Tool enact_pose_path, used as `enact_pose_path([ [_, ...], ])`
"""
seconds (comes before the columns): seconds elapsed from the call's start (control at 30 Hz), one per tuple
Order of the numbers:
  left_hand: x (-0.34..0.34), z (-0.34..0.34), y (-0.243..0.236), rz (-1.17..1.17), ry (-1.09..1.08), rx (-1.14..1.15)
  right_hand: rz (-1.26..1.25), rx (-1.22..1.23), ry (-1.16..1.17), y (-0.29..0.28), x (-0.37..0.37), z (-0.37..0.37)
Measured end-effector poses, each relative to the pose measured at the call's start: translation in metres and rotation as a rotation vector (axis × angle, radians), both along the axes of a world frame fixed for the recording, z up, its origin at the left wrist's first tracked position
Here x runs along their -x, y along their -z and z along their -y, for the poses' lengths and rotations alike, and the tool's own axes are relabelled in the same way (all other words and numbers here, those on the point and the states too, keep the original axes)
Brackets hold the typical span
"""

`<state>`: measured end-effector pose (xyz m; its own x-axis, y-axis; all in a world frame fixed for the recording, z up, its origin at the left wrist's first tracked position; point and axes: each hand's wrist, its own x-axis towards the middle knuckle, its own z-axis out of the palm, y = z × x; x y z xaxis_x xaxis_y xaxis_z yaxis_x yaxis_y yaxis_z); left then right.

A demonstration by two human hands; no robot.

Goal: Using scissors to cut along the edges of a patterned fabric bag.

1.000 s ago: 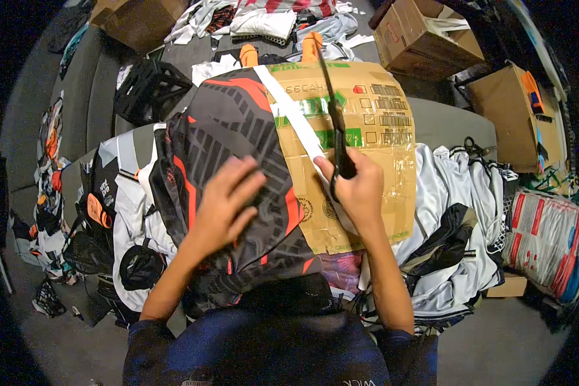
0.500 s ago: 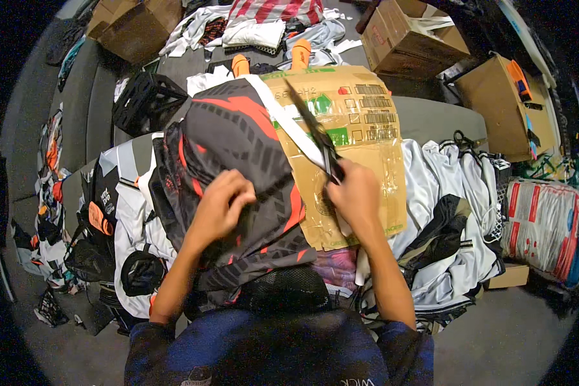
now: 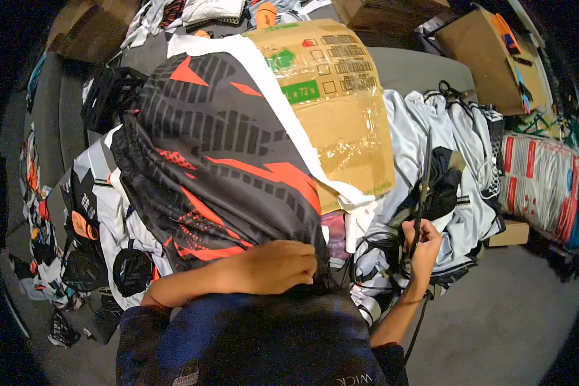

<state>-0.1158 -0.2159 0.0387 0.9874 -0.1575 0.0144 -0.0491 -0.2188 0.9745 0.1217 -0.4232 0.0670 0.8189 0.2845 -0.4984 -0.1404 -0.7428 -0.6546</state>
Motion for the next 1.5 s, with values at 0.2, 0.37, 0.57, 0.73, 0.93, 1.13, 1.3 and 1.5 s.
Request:
enact_pose_path([
  [0.2,-0.006,-0.089,-0.044,-0.145,-0.004,-0.046,-0.407,-0.422,-0.285,-0.009,0.017,-0.004],
  [0.37,-0.016,-0.141,-0.020,0.037,-0.524,-0.306,-0.512,-0.275,-0.710,-0.011,0.024,-0.027],
  [0.57,-0.027,-0.160,0.013,0.063,-0.629,-0.613,-0.547,-0.102,-0.757,0.003,0.022,-0.006],
  [0.73,-0.030,-0.158,0.024,0.052,-0.621,-0.780,-0.519,-0.102,-0.715,0.012,0.020,-0.014],
  [0.93,-0.034,-0.163,0.026,0.053,-0.604,-0.797,-0.497,-0.120,-0.736,0.026,0.023,-0.046],
  [1.13,-0.042,-0.165,0.032,0.092,-0.562,-0.811,-0.470,-0.208,-0.708,0.033,0.026,-0.059],
  [1.3,-0.041,-0.166,0.037,0.104,-0.578,-0.823,-0.394,-0.132,-0.718,0.029,0.030,-0.063],
  [1.5,-0.042,-0.165,0.037,0.084,-0.585,-0.841,-0.375,-0.160,-0.702,0.026,0.034,-0.067],
])
